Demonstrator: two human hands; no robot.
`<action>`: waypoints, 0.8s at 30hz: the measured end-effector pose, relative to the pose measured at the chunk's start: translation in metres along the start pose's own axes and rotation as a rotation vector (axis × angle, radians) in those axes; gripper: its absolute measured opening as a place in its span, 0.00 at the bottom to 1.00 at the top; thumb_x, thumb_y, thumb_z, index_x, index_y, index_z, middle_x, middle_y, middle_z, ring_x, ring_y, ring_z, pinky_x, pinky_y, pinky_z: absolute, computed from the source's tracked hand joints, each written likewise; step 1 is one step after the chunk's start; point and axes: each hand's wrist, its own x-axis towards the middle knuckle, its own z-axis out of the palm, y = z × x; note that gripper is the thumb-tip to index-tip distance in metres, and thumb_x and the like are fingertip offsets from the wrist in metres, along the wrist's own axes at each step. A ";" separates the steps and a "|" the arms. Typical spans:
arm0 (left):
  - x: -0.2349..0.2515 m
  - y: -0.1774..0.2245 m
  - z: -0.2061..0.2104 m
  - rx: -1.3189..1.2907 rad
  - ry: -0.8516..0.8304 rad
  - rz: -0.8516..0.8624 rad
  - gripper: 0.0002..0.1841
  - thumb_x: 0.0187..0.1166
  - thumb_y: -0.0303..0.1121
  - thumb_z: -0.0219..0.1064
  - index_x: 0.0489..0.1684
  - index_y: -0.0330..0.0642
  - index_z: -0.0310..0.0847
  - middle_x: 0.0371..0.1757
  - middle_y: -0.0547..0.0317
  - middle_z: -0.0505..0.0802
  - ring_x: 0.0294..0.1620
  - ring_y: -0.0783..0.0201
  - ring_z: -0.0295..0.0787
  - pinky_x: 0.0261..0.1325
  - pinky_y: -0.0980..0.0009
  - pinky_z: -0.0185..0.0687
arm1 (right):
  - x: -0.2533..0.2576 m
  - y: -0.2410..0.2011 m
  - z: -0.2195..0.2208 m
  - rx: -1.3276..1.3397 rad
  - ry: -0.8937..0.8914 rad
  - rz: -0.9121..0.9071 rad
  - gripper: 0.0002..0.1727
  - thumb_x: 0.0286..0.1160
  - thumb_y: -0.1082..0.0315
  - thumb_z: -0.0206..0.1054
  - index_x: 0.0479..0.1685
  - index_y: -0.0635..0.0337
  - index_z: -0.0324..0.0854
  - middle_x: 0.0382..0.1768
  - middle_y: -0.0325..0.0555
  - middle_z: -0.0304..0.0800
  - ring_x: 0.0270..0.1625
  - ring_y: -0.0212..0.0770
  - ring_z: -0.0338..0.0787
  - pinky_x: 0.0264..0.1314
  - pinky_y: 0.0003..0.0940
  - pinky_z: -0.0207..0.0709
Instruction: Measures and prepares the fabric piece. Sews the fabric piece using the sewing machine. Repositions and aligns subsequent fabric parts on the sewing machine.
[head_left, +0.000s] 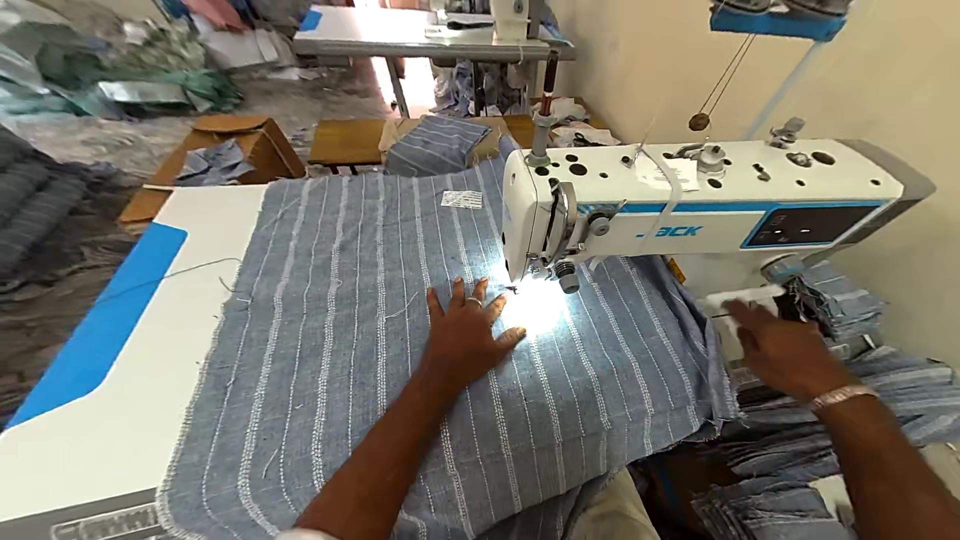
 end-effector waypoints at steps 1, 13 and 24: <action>-0.021 0.013 0.000 -0.004 0.007 -0.006 0.42 0.77 0.76 0.49 0.85 0.62 0.74 0.93 0.51 0.66 0.95 0.33 0.47 0.85 0.18 0.29 | -0.011 -0.001 -0.006 0.033 0.089 -0.049 0.28 0.86 0.69 0.60 0.86 0.60 0.70 0.80 0.67 0.76 0.78 0.76 0.76 0.74 0.87 0.58; -0.061 0.005 0.017 0.033 0.080 -0.010 0.43 0.79 0.78 0.38 0.89 0.69 0.69 0.93 0.56 0.67 0.95 0.37 0.50 0.85 0.20 0.36 | -0.055 -0.107 0.114 0.180 0.262 -0.272 0.37 0.89 0.38 0.46 0.85 0.51 0.74 0.85 0.47 0.73 0.90 0.57 0.66 0.86 0.82 0.43; 0.031 -0.027 0.003 0.019 0.012 -0.083 0.45 0.76 0.79 0.38 0.91 0.68 0.63 0.95 0.55 0.63 0.96 0.38 0.46 0.85 0.20 0.33 | 0.029 -0.090 0.047 0.323 0.229 -0.268 0.29 0.89 0.48 0.57 0.76 0.60 0.80 0.74 0.55 0.84 0.77 0.55 0.83 0.82 0.60 0.72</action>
